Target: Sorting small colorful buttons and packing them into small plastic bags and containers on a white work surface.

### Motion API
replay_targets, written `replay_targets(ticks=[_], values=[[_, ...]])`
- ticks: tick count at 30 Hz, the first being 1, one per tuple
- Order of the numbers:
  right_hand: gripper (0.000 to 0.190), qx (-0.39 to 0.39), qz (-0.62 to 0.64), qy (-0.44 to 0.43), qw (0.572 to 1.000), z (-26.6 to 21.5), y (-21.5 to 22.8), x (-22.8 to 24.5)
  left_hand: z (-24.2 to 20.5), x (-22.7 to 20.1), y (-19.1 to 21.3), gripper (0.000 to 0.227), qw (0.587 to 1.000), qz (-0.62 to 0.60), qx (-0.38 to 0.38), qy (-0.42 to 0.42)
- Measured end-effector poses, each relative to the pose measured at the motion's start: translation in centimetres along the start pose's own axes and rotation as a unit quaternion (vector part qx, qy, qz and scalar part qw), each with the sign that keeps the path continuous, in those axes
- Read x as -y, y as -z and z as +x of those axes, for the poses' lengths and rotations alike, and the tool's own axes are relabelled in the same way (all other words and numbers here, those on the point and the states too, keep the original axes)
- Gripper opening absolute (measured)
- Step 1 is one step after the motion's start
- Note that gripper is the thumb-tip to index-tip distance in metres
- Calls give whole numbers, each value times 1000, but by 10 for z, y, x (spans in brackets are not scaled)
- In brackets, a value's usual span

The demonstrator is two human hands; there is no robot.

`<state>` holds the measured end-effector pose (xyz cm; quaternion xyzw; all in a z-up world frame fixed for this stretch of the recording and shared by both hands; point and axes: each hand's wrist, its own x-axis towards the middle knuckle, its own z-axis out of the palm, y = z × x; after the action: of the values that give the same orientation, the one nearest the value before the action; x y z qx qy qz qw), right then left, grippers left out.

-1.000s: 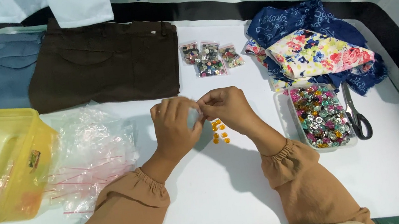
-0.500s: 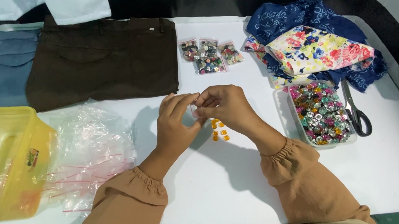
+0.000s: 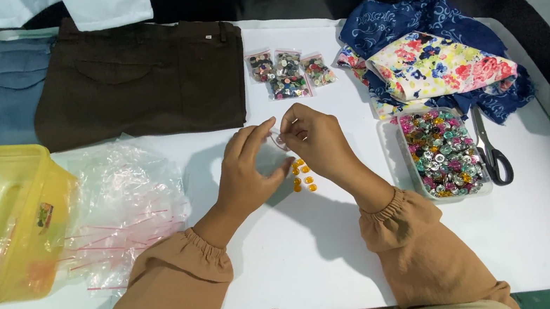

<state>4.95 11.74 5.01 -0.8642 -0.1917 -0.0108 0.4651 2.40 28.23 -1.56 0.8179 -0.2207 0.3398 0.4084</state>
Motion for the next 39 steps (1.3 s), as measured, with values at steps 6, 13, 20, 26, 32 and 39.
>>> replay_targets(ticks=[6, 13, 20, 26, 32, 39], values=[[20, 27, -4, -3, 1000, -1, -4, 1, -8, 14, -9, 67, 997, 73, -32, -19], [22, 71, -76, 23, 994, 5, 6, 6, -7, 19, -7, 54, 996, 76, -26, -40], [24, 140, -151, 48, 977, 4, 20, 10, -6, 28, -6, 51, 999, -13, 7, -39], [17, 111, -176, 66, 976, 5, 25, 8, -2, 22, -1, 45, 998, -43, 28, -42], [17, 104, -201, 31, 974, 13, 26, -19, 1, 20, 6, 44, 998, -58, 26, -22], [20, 195, -289, -30, 937, 16, -2, -53, 1, 12, 7, 43, 995, -87, 39, 4]])
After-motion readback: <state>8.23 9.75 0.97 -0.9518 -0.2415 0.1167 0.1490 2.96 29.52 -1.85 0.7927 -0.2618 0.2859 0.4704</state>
